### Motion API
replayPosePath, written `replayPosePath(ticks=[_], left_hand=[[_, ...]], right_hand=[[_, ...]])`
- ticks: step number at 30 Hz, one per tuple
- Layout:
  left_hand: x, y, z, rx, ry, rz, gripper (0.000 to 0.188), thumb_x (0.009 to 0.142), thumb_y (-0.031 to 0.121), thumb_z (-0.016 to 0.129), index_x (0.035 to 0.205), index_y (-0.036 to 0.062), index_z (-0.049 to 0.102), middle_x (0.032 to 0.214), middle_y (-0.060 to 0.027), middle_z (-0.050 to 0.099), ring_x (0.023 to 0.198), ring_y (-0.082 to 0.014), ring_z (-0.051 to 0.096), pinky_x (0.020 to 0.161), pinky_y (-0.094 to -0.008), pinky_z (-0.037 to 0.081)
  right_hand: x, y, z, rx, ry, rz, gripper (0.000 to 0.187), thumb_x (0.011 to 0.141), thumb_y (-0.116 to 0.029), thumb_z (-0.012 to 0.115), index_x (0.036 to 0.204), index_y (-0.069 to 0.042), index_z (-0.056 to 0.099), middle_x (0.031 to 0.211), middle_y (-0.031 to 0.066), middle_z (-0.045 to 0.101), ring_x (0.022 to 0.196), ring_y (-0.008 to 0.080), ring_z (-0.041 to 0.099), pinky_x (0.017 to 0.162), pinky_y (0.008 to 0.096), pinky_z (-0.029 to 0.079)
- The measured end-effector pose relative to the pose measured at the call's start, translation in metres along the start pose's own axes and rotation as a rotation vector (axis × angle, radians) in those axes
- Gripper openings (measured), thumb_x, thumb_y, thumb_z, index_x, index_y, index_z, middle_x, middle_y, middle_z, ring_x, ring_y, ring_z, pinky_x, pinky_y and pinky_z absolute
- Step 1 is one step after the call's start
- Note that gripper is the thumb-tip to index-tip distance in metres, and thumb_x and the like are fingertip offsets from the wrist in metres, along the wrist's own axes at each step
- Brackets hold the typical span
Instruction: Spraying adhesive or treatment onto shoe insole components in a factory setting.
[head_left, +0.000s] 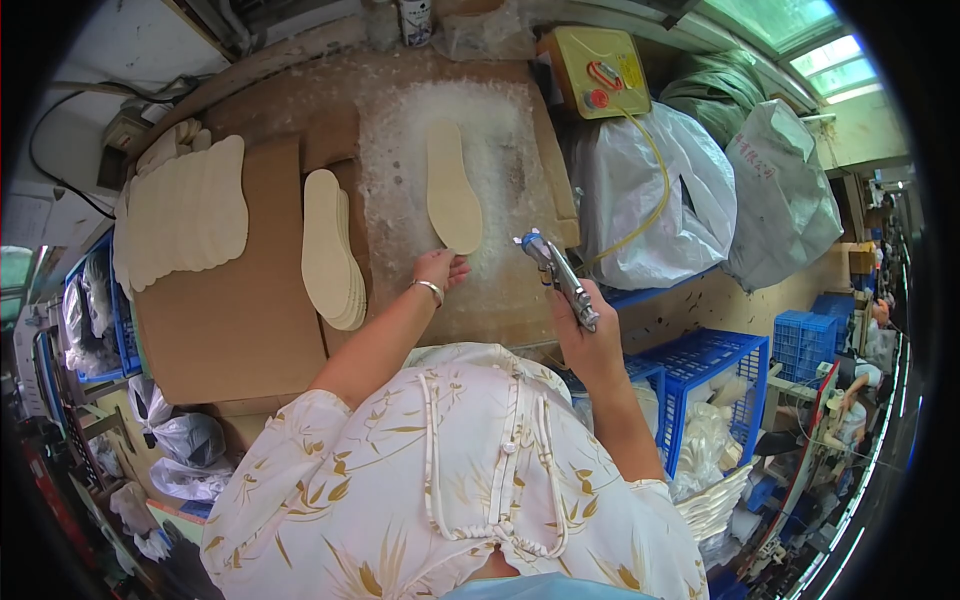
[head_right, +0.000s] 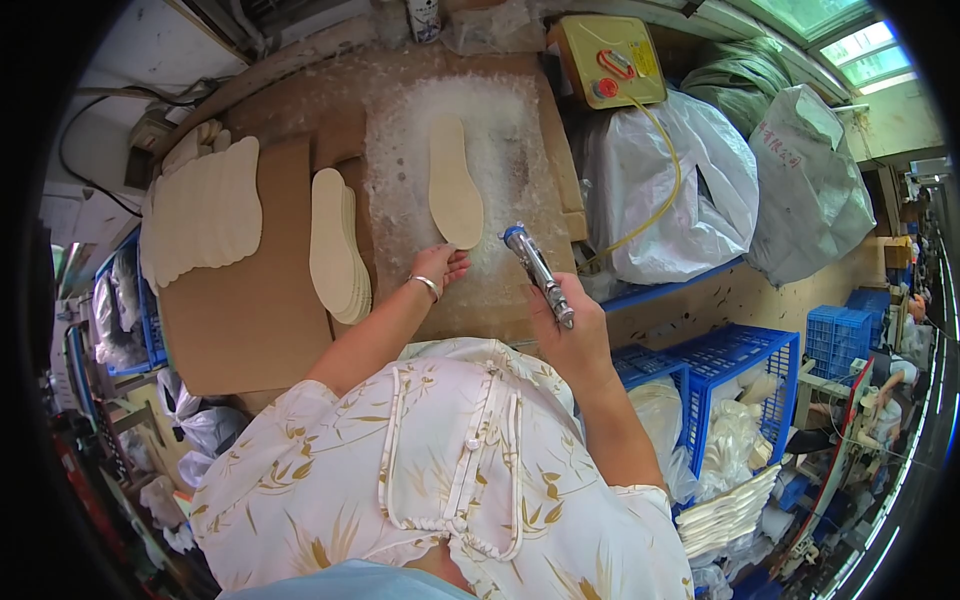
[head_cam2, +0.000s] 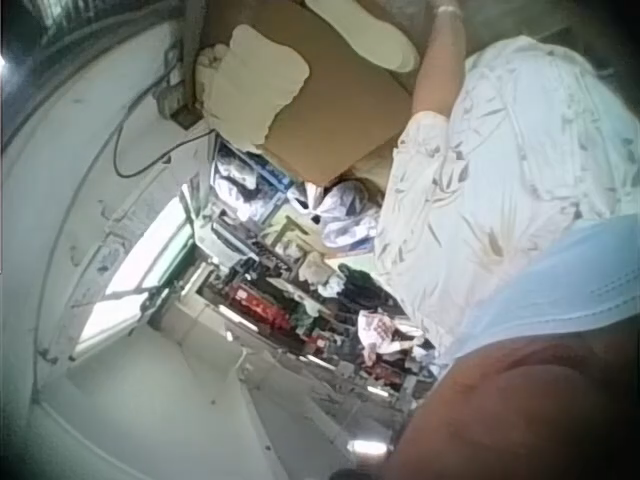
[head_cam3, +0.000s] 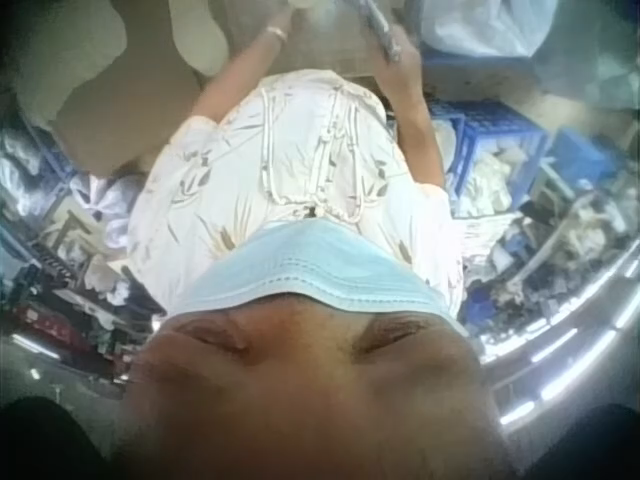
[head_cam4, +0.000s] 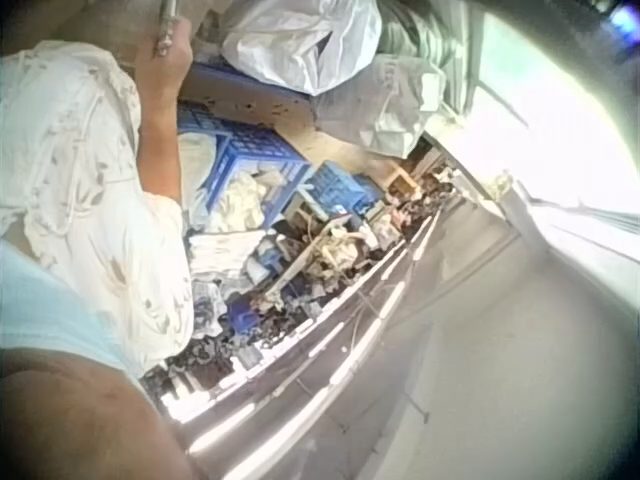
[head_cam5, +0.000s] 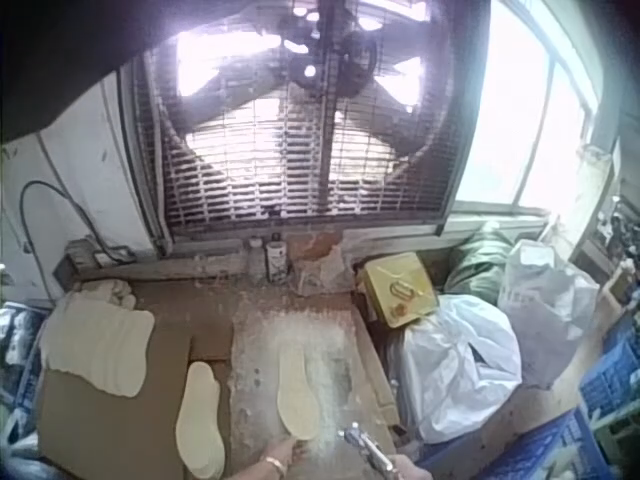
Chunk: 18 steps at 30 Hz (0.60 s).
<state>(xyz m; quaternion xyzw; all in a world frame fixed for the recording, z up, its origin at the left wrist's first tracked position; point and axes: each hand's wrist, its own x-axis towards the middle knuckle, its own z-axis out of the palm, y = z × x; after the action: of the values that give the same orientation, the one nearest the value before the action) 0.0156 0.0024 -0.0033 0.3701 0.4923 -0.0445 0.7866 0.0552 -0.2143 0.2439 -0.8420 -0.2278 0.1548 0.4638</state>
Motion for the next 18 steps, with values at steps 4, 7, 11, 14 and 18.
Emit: replayPosePath(ticks=[4, 7, 11, 14, 18], left_hand=[[0.0, -0.001, -0.001, 0.0, -0.001, -0.001, 0.021, 0.095, 0.017, 0.053, 0.106, -0.0007, 0.058, 0.095, -0.0111, 0.067, 0.076, -0.0211, 0.068, 0.06, -0.0295, 0.057], [0.001, -0.001, -0.002, -0.001, 0.002, -0.012, 0.02, 0.094, 0.017, 0.055, 0.105, 0.0006, 0.058, 0.094, -0.0093, 0.066, 0.078, -0.0214, 0.068, 0.062, -0.0291, 0.057], [-0.002, 0.001, 0.001, 0.001, 0.018, -0.013, 0.021, 0.094, 0.017, 0.054, 0.106, 0.0006, 0.059, 0.093, -0.0093, 0.067, 0.077, -0.0217, 0.069, 0.062, -0.0296, 0.057], [0.0, -0.001, -0.001, 0.001, 0.02, -0.015, 0.021, 0.094, 0.017, 0.054, 0.106, 0.0007, 0.059, 0.094, -0.0097, 0.067, 0.078, -0.022, 0.069, 0.062, -0.03, 0.057], [-0.003, 0.0, 0.0, 0.004, 0.022, -0.015, 0.022, 0.094, 0.017, 0.054, 0.107, 0.0006, 0.058, 0.095, -0.0105, 0.067, 0.078, -0.0224, 0.069, 0.062, -0.0303, 0.057]], right_hand=[[-0.006, 0.0, -0.003, -0.014, -0.042, 0.025, 0.021, 0.091, -0.02, 0.065, 0.1, -0.002, 0.058, 0.068, 0.0116, 0.058, 0.057, 0.0208, 0.052, 0.058, 0.031, 0.045], [-0.009, 0.0, -0.001, 0.014, -0.061, 0.023, 0.021, 0.091, -0.019, 0.065, 0.1, -0.002, 0.058, 0.068, 0.0113, 0.058, 0.057, 0.0206, 0.052, 0.058, 0.0309, 0.045], [-0.011, 0.001, -0.004, 0.004, -0.017, 0.067, 0.02, 0.091, -0.018, 0.065, 0.1, -0.002, 0.058, 0.067, 0.0113, 0.057, 0.057, 0.0205, 0.051, 0.058, 0.0306, 0.045], [-0.016, 0.003, -0.003, 0.016, -0.084, -0.009, 0.019, 0.091, -0.017, 0.065, 0.1, -0.002, 0.058, 0.067, 0.0114, 0.057, 0.057, 0.0205, 0.052, 0.058, 0.0307, 0.045], [-0.015, 0.004, -0.001, 0.02, -0.063, 0.016, 0.019, 0.091, -0.017, 0.065, 0.1, -0.002, 0.058, 0.067, 0.0118, 0.058, 0.057, 0.0211, 0.053, 0.057, 0.0313, 0.045]])
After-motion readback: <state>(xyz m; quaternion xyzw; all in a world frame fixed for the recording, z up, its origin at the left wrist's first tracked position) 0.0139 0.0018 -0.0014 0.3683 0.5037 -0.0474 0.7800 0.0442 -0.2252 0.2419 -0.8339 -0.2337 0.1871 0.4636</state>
